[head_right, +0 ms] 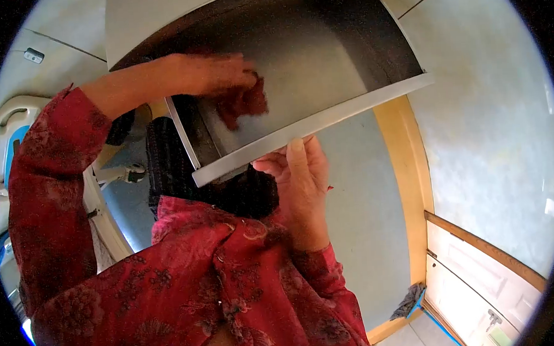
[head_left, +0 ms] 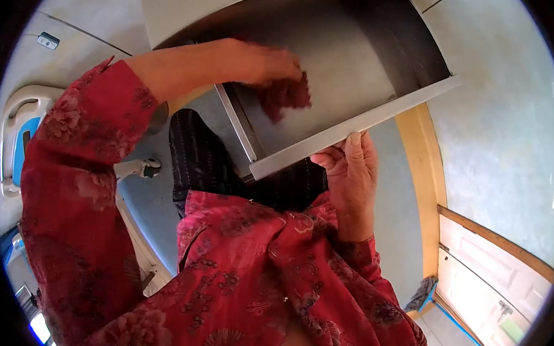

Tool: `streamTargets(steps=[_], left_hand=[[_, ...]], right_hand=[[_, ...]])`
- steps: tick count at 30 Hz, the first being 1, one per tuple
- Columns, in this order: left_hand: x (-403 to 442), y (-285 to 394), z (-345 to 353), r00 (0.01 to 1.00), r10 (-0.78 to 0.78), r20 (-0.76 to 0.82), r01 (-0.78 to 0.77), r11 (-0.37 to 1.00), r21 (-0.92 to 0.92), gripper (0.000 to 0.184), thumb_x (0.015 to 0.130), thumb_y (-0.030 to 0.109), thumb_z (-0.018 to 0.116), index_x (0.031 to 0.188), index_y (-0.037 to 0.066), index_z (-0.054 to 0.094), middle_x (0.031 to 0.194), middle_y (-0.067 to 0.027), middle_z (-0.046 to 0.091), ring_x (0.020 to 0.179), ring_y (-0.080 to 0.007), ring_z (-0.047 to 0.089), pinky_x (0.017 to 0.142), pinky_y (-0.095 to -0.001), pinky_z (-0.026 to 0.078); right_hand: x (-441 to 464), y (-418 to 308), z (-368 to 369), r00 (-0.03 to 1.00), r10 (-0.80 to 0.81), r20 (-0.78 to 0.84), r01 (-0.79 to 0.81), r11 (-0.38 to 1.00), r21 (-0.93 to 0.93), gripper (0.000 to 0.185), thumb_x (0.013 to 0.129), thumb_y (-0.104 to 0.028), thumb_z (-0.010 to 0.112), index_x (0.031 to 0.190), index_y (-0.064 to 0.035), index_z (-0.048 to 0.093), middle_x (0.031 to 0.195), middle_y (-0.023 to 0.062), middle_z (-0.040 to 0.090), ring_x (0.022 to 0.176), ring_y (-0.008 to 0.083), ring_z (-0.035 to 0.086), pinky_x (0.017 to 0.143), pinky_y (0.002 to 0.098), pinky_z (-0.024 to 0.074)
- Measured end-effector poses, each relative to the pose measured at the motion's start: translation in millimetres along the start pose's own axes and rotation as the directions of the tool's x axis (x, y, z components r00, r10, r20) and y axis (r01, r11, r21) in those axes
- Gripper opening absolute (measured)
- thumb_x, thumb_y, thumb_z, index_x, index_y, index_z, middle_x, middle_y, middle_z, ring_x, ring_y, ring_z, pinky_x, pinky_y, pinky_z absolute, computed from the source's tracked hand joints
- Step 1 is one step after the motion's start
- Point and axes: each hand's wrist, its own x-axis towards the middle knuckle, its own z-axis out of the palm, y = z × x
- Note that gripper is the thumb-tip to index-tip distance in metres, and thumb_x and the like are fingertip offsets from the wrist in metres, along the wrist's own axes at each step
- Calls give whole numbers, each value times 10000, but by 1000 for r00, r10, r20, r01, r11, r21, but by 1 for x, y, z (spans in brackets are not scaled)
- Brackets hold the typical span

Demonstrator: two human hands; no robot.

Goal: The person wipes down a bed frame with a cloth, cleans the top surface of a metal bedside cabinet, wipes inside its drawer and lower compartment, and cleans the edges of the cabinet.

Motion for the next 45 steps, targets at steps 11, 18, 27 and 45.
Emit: streamTargets(steps=[11, 18, 27, 45], left_hand=[[105, -35, -41, 824, -303, -479, 403, 907, 120, 433, 1001, 156, 359, 1408, 9, 352, 1519, -246, 316, 1453, -414, 251, 1186, -508, 249], [163, -36, -31, 721, -56, -691, 313, 916, 252, 355, 825, 76, 628, 1174, 87, 563, 1265, -185, 506, 1153, -417, 491, 948, -519, 472], [74, 25, 19, 980, 54, -189, -7, 971, 238, 506, 878, 41, 548, 1377, 57, 464, 1426, -200, 376, 1301, -381, 398, 1073, -463, 385], [-8, -5, -23, 969, -120, -217, 149, 981, 123, 362, 873, 154, 585, 1221, 56, 593, 1219, -177, 550, 1095, -363, 574, 906, -456, 479]], right_hand=[[9, -5, 3, 994, 51, -93, -59, 995, -84, 287, 1061, -244, 436, 1181, 2, 525, 1028, 111, 672, 851, 172, 675, 743, 305, 586], [16, -9, -1, 991, 101, -85, -109, 990, -88, 292, 1056, -194, 422, 1250, 15, 487, 1074, 123, 650, 894, 197, 672, 755, 324, 597], [8, 4, -8, 998, -2, -58, 0, 1000, -28, 266, 1049, -254, 479, 1137, -7, 524, 947, 113, 687, 789, 185, 697, 704, 300, 600], [18, -6, -15, 999, 31, 32, -30, 999, -13, 328, 1058, -238, 443, 1234, 35, 493, 1022, 160, 693, 848, 219, 720, 721, 318, 628]])
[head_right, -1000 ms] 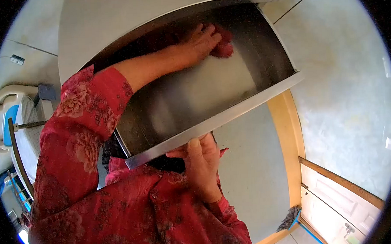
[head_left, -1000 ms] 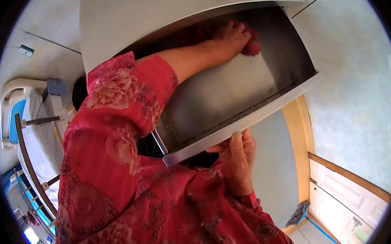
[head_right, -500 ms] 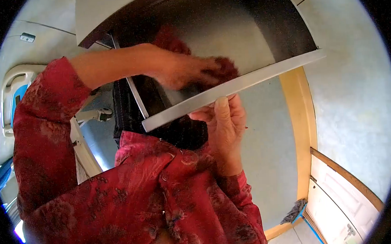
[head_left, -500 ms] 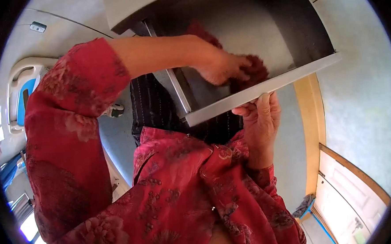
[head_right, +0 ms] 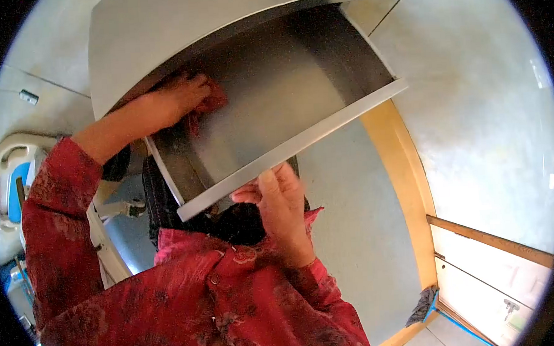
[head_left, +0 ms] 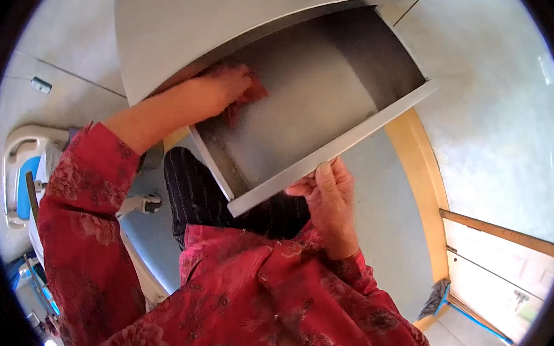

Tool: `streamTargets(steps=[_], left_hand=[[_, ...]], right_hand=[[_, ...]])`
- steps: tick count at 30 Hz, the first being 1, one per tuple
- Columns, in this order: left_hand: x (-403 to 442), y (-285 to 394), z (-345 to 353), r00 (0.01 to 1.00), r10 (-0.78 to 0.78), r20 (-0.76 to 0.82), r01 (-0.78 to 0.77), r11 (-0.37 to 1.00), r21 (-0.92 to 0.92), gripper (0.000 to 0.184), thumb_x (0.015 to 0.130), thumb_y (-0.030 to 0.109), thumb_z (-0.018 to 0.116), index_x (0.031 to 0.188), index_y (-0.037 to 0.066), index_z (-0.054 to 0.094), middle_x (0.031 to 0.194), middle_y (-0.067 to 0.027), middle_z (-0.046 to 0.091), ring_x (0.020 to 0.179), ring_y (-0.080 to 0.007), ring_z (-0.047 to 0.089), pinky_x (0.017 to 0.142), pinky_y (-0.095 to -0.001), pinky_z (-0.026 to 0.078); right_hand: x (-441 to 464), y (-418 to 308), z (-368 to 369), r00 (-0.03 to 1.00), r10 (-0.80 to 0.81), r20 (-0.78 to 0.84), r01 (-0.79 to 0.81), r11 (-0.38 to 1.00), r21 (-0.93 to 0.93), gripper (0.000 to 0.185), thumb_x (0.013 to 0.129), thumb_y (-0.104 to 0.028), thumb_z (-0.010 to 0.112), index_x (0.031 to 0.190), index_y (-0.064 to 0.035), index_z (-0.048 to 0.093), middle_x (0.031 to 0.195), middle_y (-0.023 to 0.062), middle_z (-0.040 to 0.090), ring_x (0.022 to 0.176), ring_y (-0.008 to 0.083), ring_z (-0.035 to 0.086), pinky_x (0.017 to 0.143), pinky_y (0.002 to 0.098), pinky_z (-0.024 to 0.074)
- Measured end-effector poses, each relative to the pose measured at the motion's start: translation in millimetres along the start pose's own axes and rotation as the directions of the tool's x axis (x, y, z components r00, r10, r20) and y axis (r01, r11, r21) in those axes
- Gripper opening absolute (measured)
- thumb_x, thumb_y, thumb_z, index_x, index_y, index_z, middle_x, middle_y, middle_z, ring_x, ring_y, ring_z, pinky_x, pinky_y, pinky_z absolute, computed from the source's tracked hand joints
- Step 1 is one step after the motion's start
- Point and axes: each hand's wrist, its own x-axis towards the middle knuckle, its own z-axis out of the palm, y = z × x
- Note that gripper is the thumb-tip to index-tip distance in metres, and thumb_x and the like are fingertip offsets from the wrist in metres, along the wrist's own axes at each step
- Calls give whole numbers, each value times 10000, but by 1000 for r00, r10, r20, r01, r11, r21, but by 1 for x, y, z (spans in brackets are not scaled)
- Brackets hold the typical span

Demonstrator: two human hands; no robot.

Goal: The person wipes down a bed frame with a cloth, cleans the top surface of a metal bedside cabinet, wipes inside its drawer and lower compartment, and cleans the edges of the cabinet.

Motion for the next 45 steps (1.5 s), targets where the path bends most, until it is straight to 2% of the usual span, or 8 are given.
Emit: streamTargets(steps=[2, 7, 14, 17, 19, 27, 34, 45], left_hand=[[40, -18, 32, 835, -546, -67, 435, 581, 688, 375, 917, 153, 518, 1274, 40, 541, 1318, -173, 508, 1083, -358, 593, 952, -445, 473], [91, -43, 37, 791, -441, -424, 607, 654, 452, 371, 950, 198, 492, 1281, 38, 541, 1230, -177, 598, 1125, -344, 609, 999, -447, 465], [165, -47, -6, 703, -504, -502, 325, 855, -405, 407, 958, 233, 492, 1314, 39, 531, 1133, -191, 659, 1164, -351, 606, 1003, -470, 473], [208, -27, -18, 773, -283, -568, 381, 923, 59, 387, 952, 248, 522, 1271, 45, 602, 1000, -193, 695, 1155, -352, 610, 995, -477, 476], [229, 2, -38, 876, -352, -330, 366, 930, -21, 332, 927, 221, 568, 1174, 27, 675, 1067, -200, 684, 1109, -351, 618, 989, -489, 476], [264, 18, 17, 841, 82, -534, 178, 891, 417, 160, 806, 119, 611, 924, 76, 710, 1007, -126, 674, 997, -284, 603, 912, -413, 468], [234, 86, 59, 752, 408, -518, -307, 912, 272, 164, 831, 131, 591, 953, 86, 691, 1059, -70, 664, 1038, -308, 579, 896, -398, 497], [91, 76, 44, 928, 370, -53, -373, 918, -131, 273, 890, 121, 544, 1114, 19, 663, 1269, -166, 609, 1083, -367, 582, 950, -436, 488]], right_hand=[[0, -3, -3, 1000, -13, 14, 13, 1000, 8, 327, 1057, -242, 446, 1235, 29, 496, 1024, 161, 693, 853, 218, 719, 722, 318, 628], [1, -11, -7, 1000, 4, 27, -3, 1000, -20, 327, 1052, -261, 467, 1224, 13, 510, 1034, 161, 695, 852, 227, 719, 736, 327, 619], [0, -10, -12, 997, 65, 34, -66, 998, 2, 306, 1052, -260, 473, 1170, 20, 504, 1057, 133, 663, 891, 208, 693, 794, 341, 601], [0, -8, -13, 994, 110, 30, -109, 994, -25, 303, 1050, -255, 477, 1169, 22, 504, 1076, 135, 652, 896, 214, 692, 794, 346, 602], [-2, -3, -13, 994, 101, 30, -101, 995, 1, 301, 1047, -235, 478, 1198, 24, 505, 1085, 150, 657, 906, 230, 695, 781, 349, 606], [-10, 7, -12, 987, 161, -5, -161, 986, -52, 326, 1041, -233, 487, 1243, 21, 518, 1115, 168, 657, 942, 264, 693, 772, 365, 613], [-10, -1, 3, 989, 132, -65, -136, 988, -73, 353, 1039, -290, 500, 1185, 31, 509, 1075, 147, 645, 946, 250, 678, 810, 371, 593], [-16, 5, 11, 996, 55, -68, -60, 995, -77, 322, 1044, -285, 483, 1180, 4, 522, 1026, 127, 672, 880, 209, 686, 783, 330, 590]])
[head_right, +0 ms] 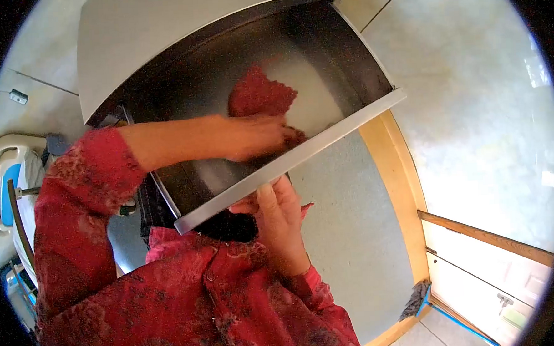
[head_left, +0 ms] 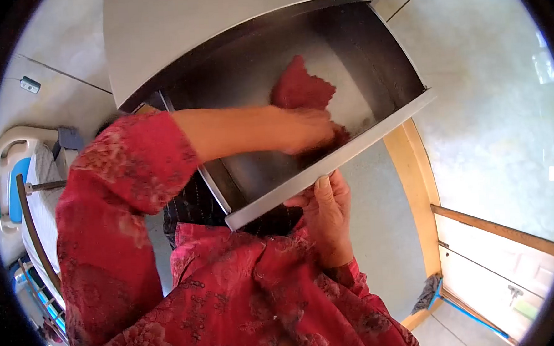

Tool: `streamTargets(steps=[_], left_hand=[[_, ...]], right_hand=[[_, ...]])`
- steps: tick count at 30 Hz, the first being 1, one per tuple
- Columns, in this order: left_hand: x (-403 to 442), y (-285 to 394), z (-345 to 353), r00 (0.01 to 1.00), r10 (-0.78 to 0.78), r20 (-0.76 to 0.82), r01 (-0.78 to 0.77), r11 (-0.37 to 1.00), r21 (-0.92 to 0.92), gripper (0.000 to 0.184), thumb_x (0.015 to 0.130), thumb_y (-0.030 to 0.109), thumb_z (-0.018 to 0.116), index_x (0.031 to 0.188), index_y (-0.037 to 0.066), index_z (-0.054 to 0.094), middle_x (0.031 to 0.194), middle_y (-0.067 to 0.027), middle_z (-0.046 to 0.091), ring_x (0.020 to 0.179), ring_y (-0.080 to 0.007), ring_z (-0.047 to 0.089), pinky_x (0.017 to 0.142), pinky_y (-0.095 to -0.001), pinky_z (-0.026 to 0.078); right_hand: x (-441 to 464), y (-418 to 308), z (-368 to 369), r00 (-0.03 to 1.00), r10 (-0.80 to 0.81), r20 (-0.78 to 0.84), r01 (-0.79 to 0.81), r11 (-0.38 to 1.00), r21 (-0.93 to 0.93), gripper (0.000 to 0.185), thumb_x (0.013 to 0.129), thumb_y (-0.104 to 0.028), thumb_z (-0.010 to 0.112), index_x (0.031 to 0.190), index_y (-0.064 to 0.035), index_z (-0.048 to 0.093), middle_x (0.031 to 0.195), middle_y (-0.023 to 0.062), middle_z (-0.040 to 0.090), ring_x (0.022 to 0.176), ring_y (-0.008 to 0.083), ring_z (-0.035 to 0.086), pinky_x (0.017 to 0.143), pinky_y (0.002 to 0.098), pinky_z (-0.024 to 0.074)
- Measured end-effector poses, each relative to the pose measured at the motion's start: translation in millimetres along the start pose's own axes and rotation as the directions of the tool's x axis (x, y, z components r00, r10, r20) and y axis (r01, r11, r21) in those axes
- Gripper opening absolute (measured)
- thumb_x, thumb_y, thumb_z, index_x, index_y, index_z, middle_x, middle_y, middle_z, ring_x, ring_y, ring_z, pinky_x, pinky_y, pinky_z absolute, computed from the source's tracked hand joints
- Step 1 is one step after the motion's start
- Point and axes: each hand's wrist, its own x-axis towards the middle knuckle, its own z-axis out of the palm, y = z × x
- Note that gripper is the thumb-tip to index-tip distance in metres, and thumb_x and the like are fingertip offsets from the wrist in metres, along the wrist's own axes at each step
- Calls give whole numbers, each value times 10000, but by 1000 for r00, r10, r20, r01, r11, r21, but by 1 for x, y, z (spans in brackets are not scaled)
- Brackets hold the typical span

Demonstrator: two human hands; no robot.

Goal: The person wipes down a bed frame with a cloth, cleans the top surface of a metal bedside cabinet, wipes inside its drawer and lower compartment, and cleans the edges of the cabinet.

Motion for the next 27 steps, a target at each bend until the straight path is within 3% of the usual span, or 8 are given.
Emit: streamTargets(steps=[4, 8, 10, 12, 16, 19, 21, 27], left_hand=[[-57, 18, 1, 965, -142, 220, 179, 970, -163, 301, 892, 119, 527, 1147, 9, 643, 1273, -204, 572, 1116, -393, 564, 957, -449, 484], [-91, 13, -8, 992, 20, 123, -32, 995, 97, 230, 834, 128, 566, 1014, 29, 670, 1100, -174, 591, 1083, -382, 567, 903, -455, 502], [-89, 5, -25, 949, -183, 256, 91, 938, 333, 149, 789, 140, 612, 903, 58, 661, 1069, -137, 599, 1049, -360, 574, 853, -438, 515], [-94, -32, -18, 991, 19, -133, 43, 892, 449, 61, 674, 164, 704, 717, 122, 703, 865, -112, 690, 848, -327, 680, 644, -472, 526], [-76, -66, -33, 975, -43, -217, 142, 871, 470, 63, 678, 155, 716, 697, 113, 673, 752, -113, 684, 765, -328, 679, 616, -460, 510], [-48, -63, -45, 965, -260, -18, 260, 960, 102, 84, 728, 146, 693, 695, 87, 644, 724, -122, 684, 737, -331, 676, 616, -450, 501], [-24, -88, -35, 922, -55, -384, 177, 940, 292, 130, 801, 149, 630, 699, 70, 620, 728, -124, 684, 740, -336, 677, 606, -457, 488], [55, -113, -37, 786, -215, -580, 360, 921, 146, 82, 820, 140, 657, 846, 62, 655, 817, -161, 667, 813, -330, 676, 717, -449, 513]], right_hand=[[1, 3, 2, 995, -91, 30, 88, 993, 77, 313, 1055, -221, 452, 1259, 9, 508, 1027, 125, 689, 859, 202, 711, 722, 312, 632], [0, 7, 0, 993, -116, 34, 113, 990, 82, 326, 1055, -219, 454, 1277, 14, 507, 1030, 124, 689, 862, 199, 711, 722, 310, 632], [1, 9, 0, 993, -109, 34, 105, 990, 90, 332, 1055, -223, 457, 1279, 17, 506, 1042, 130, 689, 861, 202, 712, 721, 309, 632], [2, 5, 2, 995, -101, 18, 99, 993, 63, 294, 1056, -267, 463, 1170, -10, 547, 1008, 103, 690, 842, 176, 695, 725, 293, 595], [4, 3, 0, 995, -101, 4, 100, 993, 57, 287, 1057, -252, 459, 1178, -5, 539, 1005, 105, 690, 834, 178, 696, 716, 294, 596], [7, 4, -3, 996, -89, 7, 88, 994, 64, 286, 1059, -240, 451, 1190, 2, 529, 999, 107, 689, 826, 179, 696, 716, 295, 597], [8, 3, -5, 997, -67, -26, 67, 997, 22, 296, 1059, -241, 446, 1198, 9, 520, 1001, 117, 687, 824, 181, 694, 724, 300, 597], [11, -2, -5, 999, -33, -5, 33, 998, 46, 310, 1057, -244, 447, 1212, 16, 514, 1033, 123, 676, 876, 192, 688, 760, 315, 596]])
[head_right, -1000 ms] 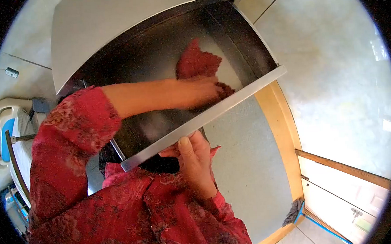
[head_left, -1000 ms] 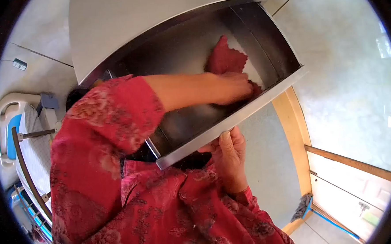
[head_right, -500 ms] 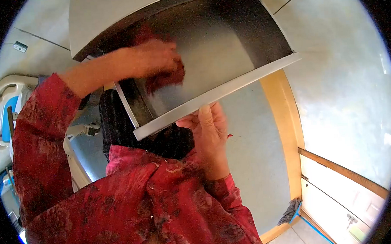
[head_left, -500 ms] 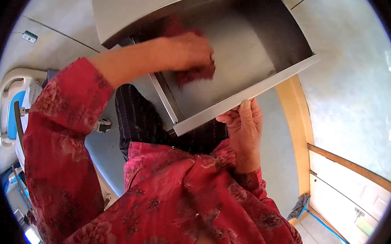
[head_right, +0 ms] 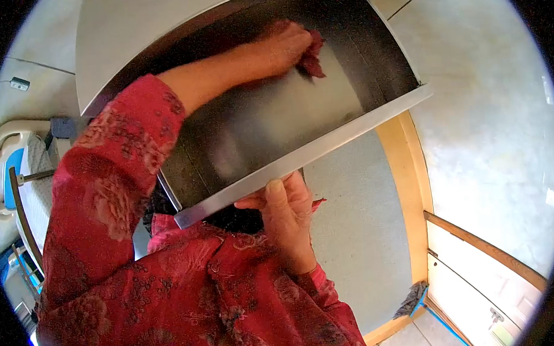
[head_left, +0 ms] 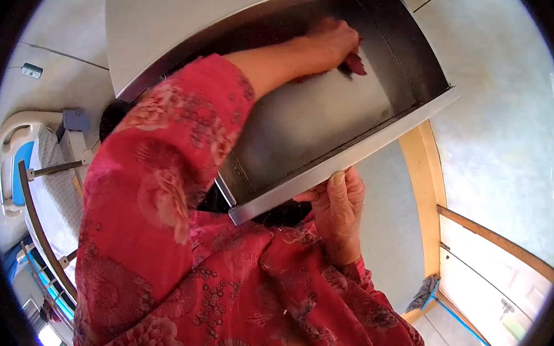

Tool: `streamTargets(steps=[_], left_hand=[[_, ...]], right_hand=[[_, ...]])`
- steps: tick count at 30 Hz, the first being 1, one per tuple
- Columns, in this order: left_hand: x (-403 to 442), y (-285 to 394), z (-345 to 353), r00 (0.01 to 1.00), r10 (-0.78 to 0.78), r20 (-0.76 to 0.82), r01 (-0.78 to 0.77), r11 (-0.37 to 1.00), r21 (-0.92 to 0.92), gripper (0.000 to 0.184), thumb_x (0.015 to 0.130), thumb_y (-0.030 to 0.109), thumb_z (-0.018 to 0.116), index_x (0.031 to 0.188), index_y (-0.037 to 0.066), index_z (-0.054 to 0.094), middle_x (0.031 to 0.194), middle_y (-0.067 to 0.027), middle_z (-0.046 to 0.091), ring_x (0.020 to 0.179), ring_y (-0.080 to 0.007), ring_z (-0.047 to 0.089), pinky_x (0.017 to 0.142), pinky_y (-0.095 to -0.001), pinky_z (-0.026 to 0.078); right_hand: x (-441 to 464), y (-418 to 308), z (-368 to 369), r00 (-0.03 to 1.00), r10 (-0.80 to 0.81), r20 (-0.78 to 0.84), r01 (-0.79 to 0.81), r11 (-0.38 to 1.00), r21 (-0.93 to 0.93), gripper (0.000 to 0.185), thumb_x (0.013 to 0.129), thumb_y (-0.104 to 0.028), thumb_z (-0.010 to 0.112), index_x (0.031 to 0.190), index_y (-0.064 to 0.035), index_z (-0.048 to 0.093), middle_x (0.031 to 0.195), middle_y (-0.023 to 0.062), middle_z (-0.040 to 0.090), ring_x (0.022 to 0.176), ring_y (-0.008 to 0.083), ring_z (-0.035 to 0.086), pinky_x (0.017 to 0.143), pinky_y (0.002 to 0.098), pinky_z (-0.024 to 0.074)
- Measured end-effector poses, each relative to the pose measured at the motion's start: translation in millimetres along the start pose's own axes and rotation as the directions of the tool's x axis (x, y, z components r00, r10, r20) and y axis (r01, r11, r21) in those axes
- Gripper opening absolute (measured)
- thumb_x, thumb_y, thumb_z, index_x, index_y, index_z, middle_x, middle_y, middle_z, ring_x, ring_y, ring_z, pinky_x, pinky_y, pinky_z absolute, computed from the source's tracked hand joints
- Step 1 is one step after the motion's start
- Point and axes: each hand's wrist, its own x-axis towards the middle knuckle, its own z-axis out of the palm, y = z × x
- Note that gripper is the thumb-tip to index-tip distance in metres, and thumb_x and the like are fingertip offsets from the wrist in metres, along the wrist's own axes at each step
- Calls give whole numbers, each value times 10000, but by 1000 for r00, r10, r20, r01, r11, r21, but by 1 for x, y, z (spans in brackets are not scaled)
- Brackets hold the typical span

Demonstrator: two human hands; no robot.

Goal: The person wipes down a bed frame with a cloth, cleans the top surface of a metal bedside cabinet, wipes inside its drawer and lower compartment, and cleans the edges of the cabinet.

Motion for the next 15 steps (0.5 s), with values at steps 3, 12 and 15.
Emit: streamTargets(steps=[3, 12, 15], left_hand=[[6, 22, 25, 983, 165, -83, -157, 983, 94, 85, 817, 143, 661, 879, 89, 684, 879, -124, 665, 924, -300, 653, 814, -451, 502], [-86, 87, -28, 863, 355, 360, -329, 935, -136, 158, 813, 166, 639, 884, 59, 731, 1086, -124, 629, 1018, -313, 593, 829, -429, 514], [-118, 80, -56, 789, 447, 422, -363, 893, -267, 182, 821, 154, 627, 945, 55, 716, 1082, -102, 622, 1062, -307, 570, 861, -423, 513]], right_hand=[[4, 2, -7, 999, -14, 38, 13, 1000, 23, 323, 1056, -230, 449, 1251, 22, 500, 1077, 143, 672, 896, 212, 699, 740, 325, 617], [-3, -5, 1, 1000, 22, -1, -22, 1000, -18, 244, 1056, -201, 437, 1175, -4, 520, 1016, 104, 667, 866, 180, 679, 761, 313, 587], [-4, -2, 1, 1000, -19, 12, 19, 1000, 15, 256, 1058, -200, 434, 1185, 6, 520, 996, 111, 678, 845, 184, 693, 730, 311, 610]])
